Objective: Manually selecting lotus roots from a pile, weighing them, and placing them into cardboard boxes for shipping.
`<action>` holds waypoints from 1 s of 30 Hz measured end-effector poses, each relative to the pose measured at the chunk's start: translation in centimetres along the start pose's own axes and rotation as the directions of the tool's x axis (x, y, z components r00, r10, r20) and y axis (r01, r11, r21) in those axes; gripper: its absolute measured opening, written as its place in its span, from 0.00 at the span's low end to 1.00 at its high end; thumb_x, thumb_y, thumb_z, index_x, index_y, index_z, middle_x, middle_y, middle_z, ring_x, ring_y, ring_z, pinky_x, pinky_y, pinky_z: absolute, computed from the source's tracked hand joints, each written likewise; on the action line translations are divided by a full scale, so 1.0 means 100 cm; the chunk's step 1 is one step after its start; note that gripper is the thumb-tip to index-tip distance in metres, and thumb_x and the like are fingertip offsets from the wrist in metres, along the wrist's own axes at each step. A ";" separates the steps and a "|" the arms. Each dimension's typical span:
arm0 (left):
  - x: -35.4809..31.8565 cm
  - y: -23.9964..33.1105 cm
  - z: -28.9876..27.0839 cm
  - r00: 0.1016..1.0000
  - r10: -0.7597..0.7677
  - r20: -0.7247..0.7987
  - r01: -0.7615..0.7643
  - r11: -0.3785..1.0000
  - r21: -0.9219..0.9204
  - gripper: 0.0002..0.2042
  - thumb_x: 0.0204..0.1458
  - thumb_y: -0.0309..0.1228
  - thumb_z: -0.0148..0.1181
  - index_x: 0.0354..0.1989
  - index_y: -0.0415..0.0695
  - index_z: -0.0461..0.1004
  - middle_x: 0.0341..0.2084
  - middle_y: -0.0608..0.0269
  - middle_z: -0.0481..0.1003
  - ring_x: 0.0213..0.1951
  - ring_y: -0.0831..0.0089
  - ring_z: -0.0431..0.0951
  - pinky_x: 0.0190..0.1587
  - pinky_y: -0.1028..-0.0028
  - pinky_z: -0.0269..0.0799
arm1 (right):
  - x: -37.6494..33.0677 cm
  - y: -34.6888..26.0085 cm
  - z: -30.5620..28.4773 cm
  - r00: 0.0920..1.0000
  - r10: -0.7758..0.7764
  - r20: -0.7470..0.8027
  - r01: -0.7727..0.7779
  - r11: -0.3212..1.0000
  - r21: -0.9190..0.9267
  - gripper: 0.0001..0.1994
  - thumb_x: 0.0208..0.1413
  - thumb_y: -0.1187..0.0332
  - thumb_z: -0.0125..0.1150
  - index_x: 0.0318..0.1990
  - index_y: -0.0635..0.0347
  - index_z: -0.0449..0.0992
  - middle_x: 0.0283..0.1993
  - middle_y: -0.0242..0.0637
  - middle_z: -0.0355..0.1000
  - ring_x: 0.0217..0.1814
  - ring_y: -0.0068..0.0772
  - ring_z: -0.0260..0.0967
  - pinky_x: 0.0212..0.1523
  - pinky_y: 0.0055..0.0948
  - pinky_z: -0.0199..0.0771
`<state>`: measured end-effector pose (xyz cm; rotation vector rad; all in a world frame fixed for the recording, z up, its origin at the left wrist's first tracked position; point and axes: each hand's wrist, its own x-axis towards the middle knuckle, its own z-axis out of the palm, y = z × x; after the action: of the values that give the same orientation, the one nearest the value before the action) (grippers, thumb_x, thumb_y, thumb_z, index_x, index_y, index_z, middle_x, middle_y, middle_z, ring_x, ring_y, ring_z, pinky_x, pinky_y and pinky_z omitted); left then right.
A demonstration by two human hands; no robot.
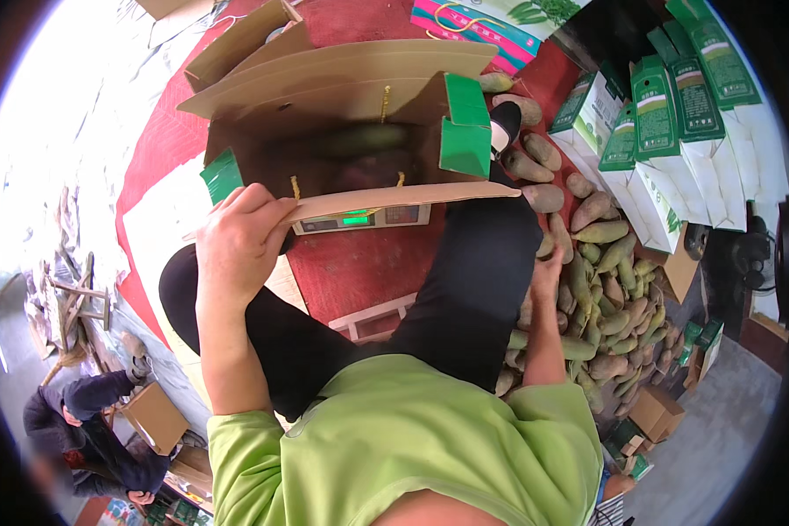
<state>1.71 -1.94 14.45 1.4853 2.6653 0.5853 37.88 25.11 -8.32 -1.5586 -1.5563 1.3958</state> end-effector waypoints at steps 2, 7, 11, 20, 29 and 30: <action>0.000 0.000 -0.001 1.000 0.003 0.004 -0.003 1.000 -0.007 0.07 0.43 0.28 0.63 0.32 0.47 0.79 0.23 0.66 0.68 0.30 0.66 0.74 0.34 0.67 0.71 | 0.035 -0.019 -0.018 0.986 -0.167 0.028 0.170 0.977 -0.128 0.39 0.35 0.76 0.74 0.58 0.65 0.59 0.51 0.41 0.66 0.52 0.34 0.65 0.52 0.32 0.69; -0.004 -0.002 -0.004 1.000 0.023 0.007 -0.023 1.000 -0.008 0.08 0.43 0.25 0.61 0.34 0.45 0.79 0.25 0.64 0.71 0.31 0.64 0.75 0.33 0.66 0.71 | 0.012 -0.213 0.012 0.892 -0.439 0.112 0.448 0.891 -0.077 0.42 0.34 0.73 0.75 0.61 0.64 0.59 0.56 0.41 0.64 0.58 0.36 0.62 0.59 0.34 0.64; -0.005 -0.004 -0.004 0.999 0.039 -0.004 -0.039 0.999 -0.011 0.06 0.46 0.27 0.60 0.33 0.45 0.79 0.24 0.64 0.70 0.32 0.64 0.74 0.33 0.66 0.70 | -0.016 -0.308 0.047 0.706 -0.647 0.290 0.654 0.752 0.086 0.42 0.33 0.74 0.75 0.60 0.61 0.60 0.55 0.40 0.65 0.57 0.36 0.65 0.58 0.35 0.66; -0.007 -0.012 -0.002 0.998 0.066 -0.009 -0.066 0.997 -0.027 0.06 0.48 0.30 0.59 0.32 0.45 0.79 0.25 0.64 0.70 0.32 0.64 0.74 0.33 0.65 0.70 | -0.043 -0.331 0.200 0.299 -0.489 0.819 0.839 0.543 0.018 0.37 0.32 0.69 0.74 0.56 0.53 0.65 0.49 0.38 0.70 0.54 0.33 0.68 0.54 0.31 0.68; -0.008 -0.010 -0.004 0.998 0.063 0.012 -0.063 0.996 -0.057 0.07 0.48 0.28 0.59 0.35 0.45 0.79 0.26 0.64 0.71 0.33 0.63 0.75 0.34 0.65 0.70 | -0.057 -0.299 0.290 0.195 -0.145 0.970 0.961 0.228 -0.160 0.39 0.31 0.58 0.72 0.56 0.62 0.65 0.51 0.50 0.70 0.55 0.50 0.67 0.52 0.40 0.69; -0.008 -0.009 -0.004 0.998 0.058 0.005 -0.057 0.996 -0.070 0.07 0.48 0.27 0.58 0.35 0.45 0.79 0.26 0.64 0.72 0.33 0.63 0.75 0.34 0.65 0.70 | -0.058 -0.296 0.295 0.208 -0.099 0.973 0.959 0.218 -0.183 0.39 0.33 0.58 0.72 0.56 0.60 0.65 0.51 0.49 0.70 0.54 0.50 0.68 0.53 0.40 0.69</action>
<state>1.30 -3.17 14.43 1.5472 2.5762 0.6681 0.87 17.00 10.30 0.0062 -3.3625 0.7491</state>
